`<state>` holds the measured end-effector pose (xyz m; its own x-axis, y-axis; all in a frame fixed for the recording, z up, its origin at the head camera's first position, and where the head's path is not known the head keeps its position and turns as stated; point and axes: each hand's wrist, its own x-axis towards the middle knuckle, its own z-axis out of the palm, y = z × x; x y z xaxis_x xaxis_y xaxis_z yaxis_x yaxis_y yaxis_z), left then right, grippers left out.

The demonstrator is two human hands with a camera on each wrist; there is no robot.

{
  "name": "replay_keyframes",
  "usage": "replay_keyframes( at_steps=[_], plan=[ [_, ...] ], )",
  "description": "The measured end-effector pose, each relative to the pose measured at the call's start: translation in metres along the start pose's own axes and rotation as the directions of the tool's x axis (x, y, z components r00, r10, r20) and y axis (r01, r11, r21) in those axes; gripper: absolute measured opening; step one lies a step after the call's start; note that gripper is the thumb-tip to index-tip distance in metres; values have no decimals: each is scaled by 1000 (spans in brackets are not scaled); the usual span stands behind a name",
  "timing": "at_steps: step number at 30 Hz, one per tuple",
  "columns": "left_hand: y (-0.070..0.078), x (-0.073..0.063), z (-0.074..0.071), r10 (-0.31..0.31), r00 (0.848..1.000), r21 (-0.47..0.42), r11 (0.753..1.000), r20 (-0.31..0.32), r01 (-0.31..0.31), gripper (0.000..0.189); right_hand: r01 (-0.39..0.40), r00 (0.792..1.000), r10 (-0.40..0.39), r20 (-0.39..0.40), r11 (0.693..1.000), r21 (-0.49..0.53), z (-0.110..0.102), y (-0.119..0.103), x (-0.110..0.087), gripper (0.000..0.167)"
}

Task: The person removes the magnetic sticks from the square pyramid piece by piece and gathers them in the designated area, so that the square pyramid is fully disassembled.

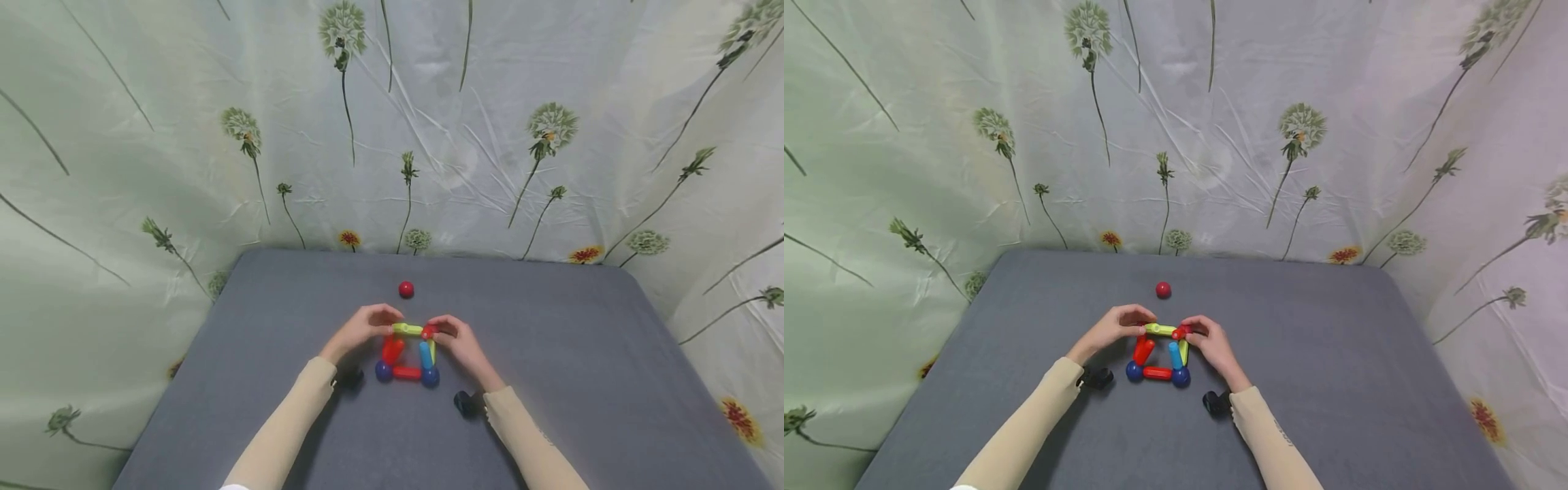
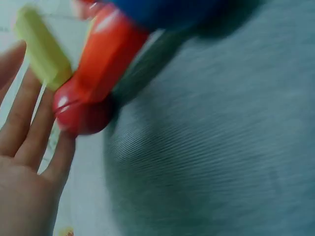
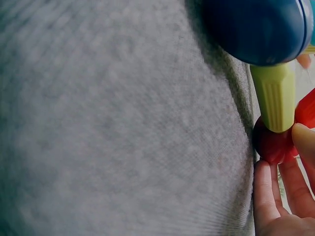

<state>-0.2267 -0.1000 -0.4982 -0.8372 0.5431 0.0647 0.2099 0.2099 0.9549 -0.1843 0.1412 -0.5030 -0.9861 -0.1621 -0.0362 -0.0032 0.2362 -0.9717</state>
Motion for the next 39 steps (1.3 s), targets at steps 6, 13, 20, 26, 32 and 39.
replay_keyframes(
  at_steps=[6, 13, 20, 26, 32, 39],
  plan=[
    [19, -8, 12, 88, 996, 113, 990, -33, -84, 19, 27, 1000, -27, -13, 999, 16, 0, 13, 5, 22],
    [30, -10, 15, 130, 987, 131, 984, -96, -117, 16, 18, 1000, -18, -4, 1000, 24, 2, 12, 3, 23],
    [-2, -1, 10, 119, 964, 91, 991, -236, -100, 21, 18, 1000, -18, -7, 1000, 25, 2, 14, 4, 24],
    [-12, 6, -21, 53, 936, 244, 969, -349, 36, 16, 18, 1000, -18, -4, 1000, 23, 1, 14, 4, 24],
    [-23, 17, -56, -1, 923, 417, 892, -385, 175, 15, 12, 1000, -11, -5, 1000, 24, 2, 13, 4, 23],
    [-28, 23, -71, -62, 921, 443, 863, -384, 242, 16, 21, 1000, -21, -11, 1000, 16, 2, 14, 4, 24]
  ],
)
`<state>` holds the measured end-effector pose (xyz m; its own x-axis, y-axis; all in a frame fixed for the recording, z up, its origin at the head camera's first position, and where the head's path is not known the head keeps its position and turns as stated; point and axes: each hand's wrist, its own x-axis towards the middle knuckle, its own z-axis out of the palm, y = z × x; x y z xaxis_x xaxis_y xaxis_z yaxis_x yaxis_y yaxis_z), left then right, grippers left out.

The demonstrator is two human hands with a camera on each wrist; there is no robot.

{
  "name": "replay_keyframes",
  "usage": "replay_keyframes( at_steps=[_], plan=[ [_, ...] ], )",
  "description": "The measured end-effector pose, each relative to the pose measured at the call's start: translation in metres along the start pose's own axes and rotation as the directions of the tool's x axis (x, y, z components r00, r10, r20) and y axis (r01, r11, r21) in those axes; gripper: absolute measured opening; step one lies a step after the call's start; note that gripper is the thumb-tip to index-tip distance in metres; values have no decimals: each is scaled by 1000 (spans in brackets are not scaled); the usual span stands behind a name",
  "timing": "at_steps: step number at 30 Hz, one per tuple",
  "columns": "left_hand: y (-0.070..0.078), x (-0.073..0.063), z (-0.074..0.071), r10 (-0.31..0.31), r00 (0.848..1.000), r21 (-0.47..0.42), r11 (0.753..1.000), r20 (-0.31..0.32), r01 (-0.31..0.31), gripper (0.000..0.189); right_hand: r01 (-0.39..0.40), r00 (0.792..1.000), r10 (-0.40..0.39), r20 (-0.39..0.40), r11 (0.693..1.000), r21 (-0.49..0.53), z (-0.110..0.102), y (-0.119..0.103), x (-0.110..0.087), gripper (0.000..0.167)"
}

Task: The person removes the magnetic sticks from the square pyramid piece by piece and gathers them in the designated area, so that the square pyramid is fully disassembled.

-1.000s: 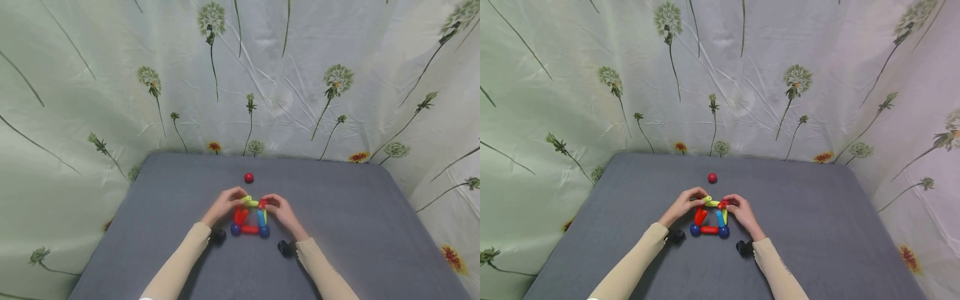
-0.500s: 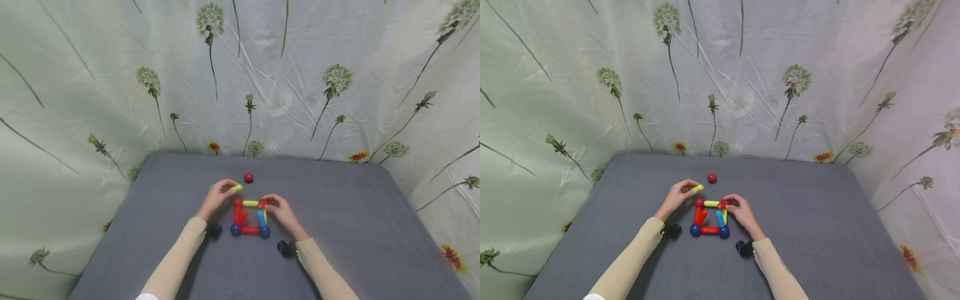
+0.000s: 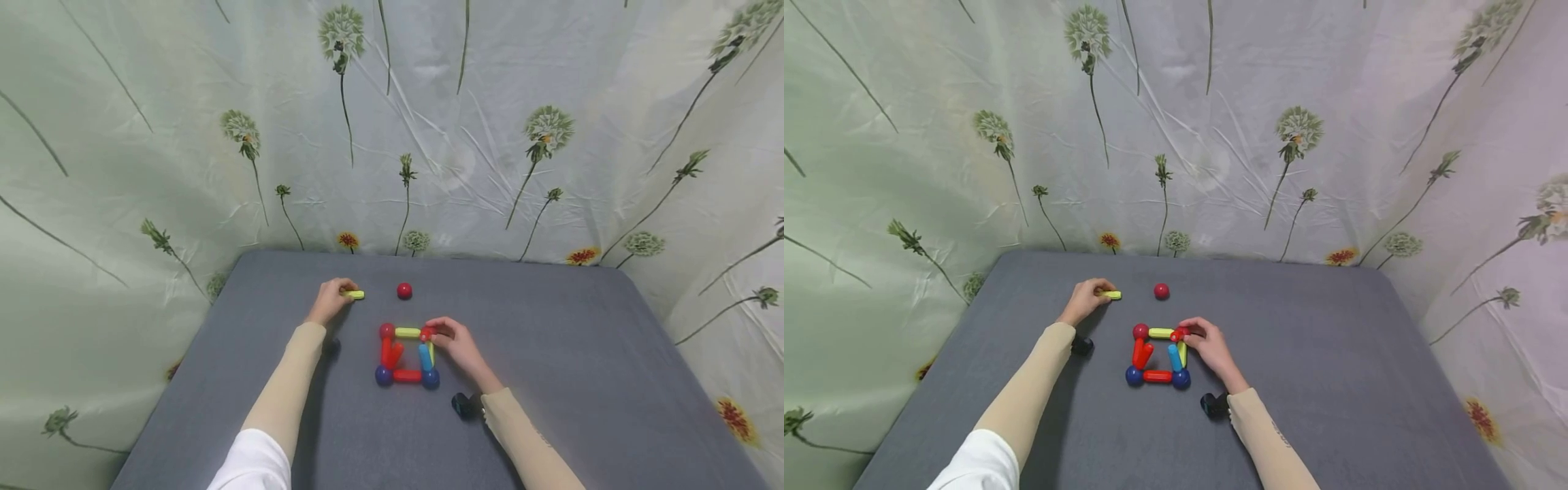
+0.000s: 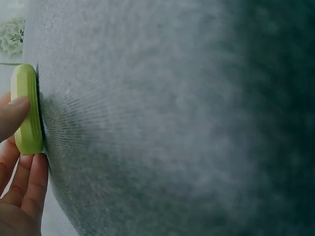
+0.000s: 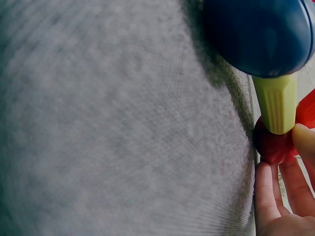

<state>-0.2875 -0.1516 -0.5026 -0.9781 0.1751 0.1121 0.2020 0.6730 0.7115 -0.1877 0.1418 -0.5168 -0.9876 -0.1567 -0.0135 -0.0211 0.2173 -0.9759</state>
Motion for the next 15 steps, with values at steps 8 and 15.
replay_keyframes(
  at_steps=[8, 15],
  plan=[
    [-2, -11, -5, 29, 996, -135, 990, -86, -40, 25, -3, 1000, 3, 10, 1000, -3, 0, 0, 0, 25],
    [28, -49, -11, 175, 979, -324, 925, -106, -200, 27, 11, 1000, -12, 27, 1000, 27, -1, -1, 0, 24]
  ],
)
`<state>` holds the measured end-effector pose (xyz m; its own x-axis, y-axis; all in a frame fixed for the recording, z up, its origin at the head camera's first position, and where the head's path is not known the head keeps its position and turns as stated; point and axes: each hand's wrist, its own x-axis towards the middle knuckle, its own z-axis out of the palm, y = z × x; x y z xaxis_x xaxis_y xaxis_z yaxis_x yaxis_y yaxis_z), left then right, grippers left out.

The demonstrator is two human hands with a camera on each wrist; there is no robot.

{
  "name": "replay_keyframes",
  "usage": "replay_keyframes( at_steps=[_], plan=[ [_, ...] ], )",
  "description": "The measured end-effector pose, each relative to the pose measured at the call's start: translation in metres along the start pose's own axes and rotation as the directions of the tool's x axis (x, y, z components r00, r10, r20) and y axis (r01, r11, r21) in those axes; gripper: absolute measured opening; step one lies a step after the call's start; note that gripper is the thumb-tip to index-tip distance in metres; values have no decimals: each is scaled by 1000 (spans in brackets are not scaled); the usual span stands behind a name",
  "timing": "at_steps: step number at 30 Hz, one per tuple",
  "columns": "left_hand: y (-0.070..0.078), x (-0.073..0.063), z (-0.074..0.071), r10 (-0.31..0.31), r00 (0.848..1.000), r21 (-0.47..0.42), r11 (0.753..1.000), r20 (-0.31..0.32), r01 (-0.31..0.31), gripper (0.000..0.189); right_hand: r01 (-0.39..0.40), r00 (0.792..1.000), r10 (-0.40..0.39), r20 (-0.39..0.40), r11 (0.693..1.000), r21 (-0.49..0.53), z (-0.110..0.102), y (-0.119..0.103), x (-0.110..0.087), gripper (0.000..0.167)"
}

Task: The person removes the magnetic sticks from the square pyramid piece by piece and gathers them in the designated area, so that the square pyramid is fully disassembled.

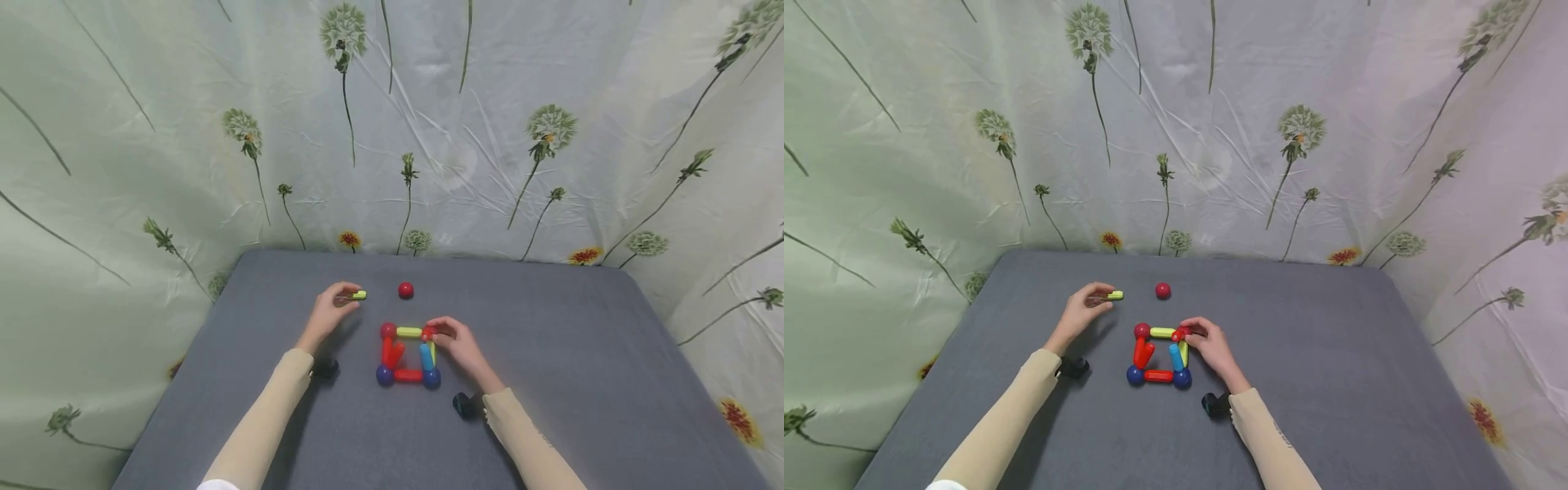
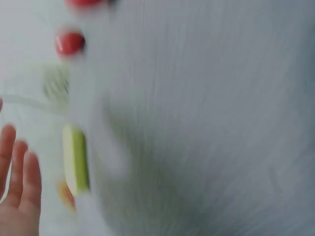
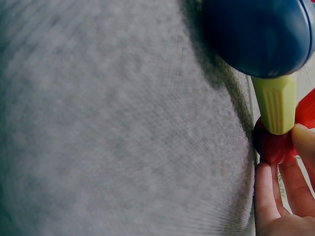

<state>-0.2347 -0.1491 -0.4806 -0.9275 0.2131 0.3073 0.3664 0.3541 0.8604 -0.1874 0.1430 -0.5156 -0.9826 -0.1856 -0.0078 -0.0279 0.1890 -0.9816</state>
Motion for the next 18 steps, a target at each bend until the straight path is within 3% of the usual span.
replay_keyframes(
  at_steps=[3, 6, 9, 12, 18],
  plan=[
    [28, -21, 9, 10, 994, -116, 993, 112, 3, 29, 5, 1000, -5, 10, 1000, -1, 0, -13, -5, 23],
    [31, -38, 26, -17, 973, -179, 982, 228, 59, 31, 0, 1000, 0, 22, 1000, -4, 1, -27, -11, 23],
    [26, -51, 43, -7, 955, -179, 982, 297, 63, 33, -16, 999, 17, 28, 1000, -18, 1, -33, -13, 24],
    [26, -61, 56, -18, 951, -119, 991, 309, 57, 35, -34, 999, 35, 27, 999, -26, 0, -34, -14, 25],
    [29, -68, 67, -7, 960, -1, 1000, 280, 7, 36, -37, 999, 37, 19, 999, -25, 1, -33, -13, 25]
  ],
)
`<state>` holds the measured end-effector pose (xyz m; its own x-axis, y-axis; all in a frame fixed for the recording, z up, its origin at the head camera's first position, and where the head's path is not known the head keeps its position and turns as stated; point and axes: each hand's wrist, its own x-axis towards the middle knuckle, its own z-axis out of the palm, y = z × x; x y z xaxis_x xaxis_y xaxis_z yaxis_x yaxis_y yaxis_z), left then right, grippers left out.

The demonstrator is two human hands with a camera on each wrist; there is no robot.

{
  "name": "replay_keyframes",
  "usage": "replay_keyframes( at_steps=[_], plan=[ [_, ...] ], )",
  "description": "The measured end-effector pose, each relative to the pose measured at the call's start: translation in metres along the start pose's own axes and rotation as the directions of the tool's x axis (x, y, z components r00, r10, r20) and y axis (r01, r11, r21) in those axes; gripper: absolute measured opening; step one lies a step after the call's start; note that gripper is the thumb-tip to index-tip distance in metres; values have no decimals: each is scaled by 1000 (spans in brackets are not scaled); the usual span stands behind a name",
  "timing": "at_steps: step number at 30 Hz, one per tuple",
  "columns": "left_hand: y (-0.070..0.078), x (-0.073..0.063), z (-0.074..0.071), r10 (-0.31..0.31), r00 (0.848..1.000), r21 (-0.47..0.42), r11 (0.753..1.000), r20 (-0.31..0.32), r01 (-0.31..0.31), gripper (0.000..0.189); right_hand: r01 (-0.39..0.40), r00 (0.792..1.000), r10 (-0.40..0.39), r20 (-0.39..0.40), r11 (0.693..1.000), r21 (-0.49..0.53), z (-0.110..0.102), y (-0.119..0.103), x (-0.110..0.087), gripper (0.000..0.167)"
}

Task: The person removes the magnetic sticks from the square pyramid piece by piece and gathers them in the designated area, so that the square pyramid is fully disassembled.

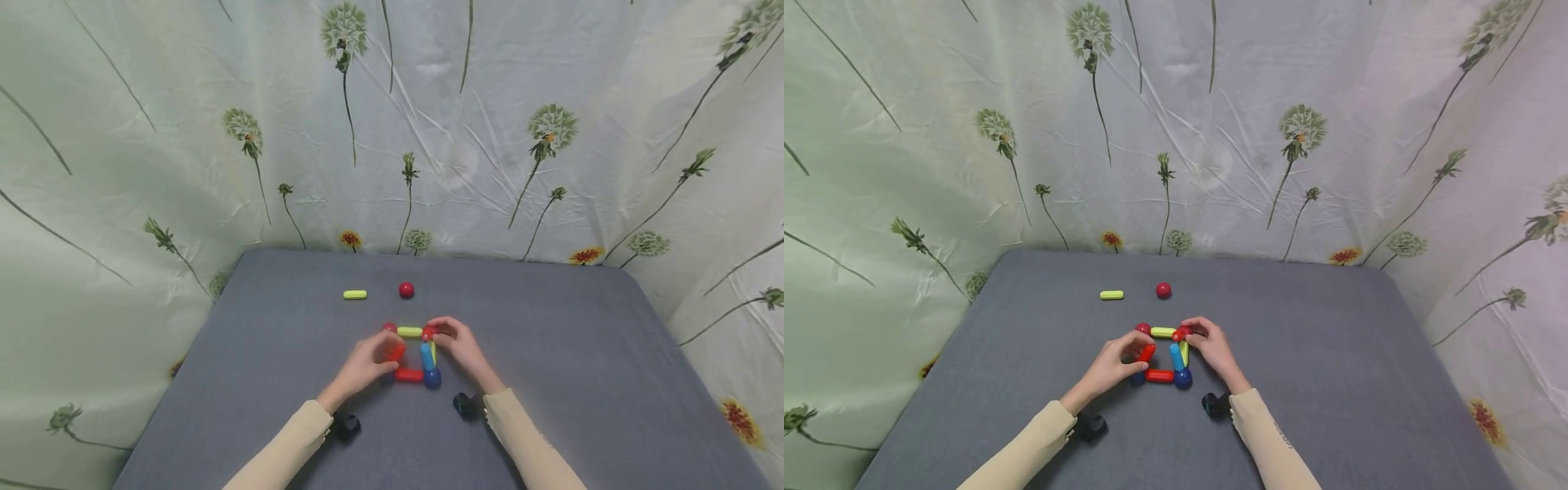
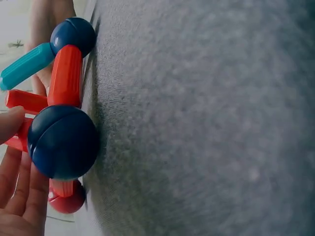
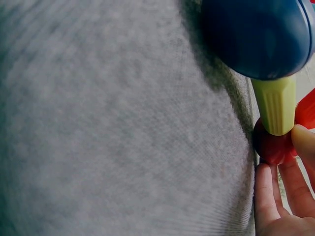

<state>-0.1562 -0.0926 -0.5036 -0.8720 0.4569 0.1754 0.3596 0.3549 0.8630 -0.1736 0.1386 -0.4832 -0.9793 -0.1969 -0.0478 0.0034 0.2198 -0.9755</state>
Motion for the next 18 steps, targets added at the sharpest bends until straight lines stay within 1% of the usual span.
replay_keyframes(
  at_steps=[4, 9, 11, 12, 14, 16, 18],
  plan=[
    [-1, 0, 1, 24, 1000, 15, 1000, 6, -24, 36, 8, 1000, -8, -4, 1000, -6, 0, 1, 0, 24],
    [-1, 1, -2, 20, 999, 7, 1000, 27, -20, 39, 7, 1000, -7, -4, 1000, -8, 0, -1, -1, 24],
    [0, 1, -3, 22, 999, 17, 1000, 25, -22, 39, 6, 1000, -6, -3, 1000, -10, 0, -2, -2, 24],
    [0, 2, -5, 19, 1000, 21, 1000, 16, -20, 39, 5, 1000, -5, -1, 1000, -7, 0, -2, -1, 24],
    [-1, 5, -10, 19, 1000, 27, 999, -23, -19, 40, 7, 1000, -7, 1, 1000, -4, 0, -1, -1, 24],
    [-2, 9, -18, 25, 996, 36, 999, -83, -22, 42, 20, 1000, -20, 0, 1000, -2, 0, 1, 0, 24],
    [-9, 15, -28, 26, 988, 48, 999, -152, -19, 42, 20, 1000, -20, -7, 1000, 11, 0, 10, 4, 24]
  ],
)
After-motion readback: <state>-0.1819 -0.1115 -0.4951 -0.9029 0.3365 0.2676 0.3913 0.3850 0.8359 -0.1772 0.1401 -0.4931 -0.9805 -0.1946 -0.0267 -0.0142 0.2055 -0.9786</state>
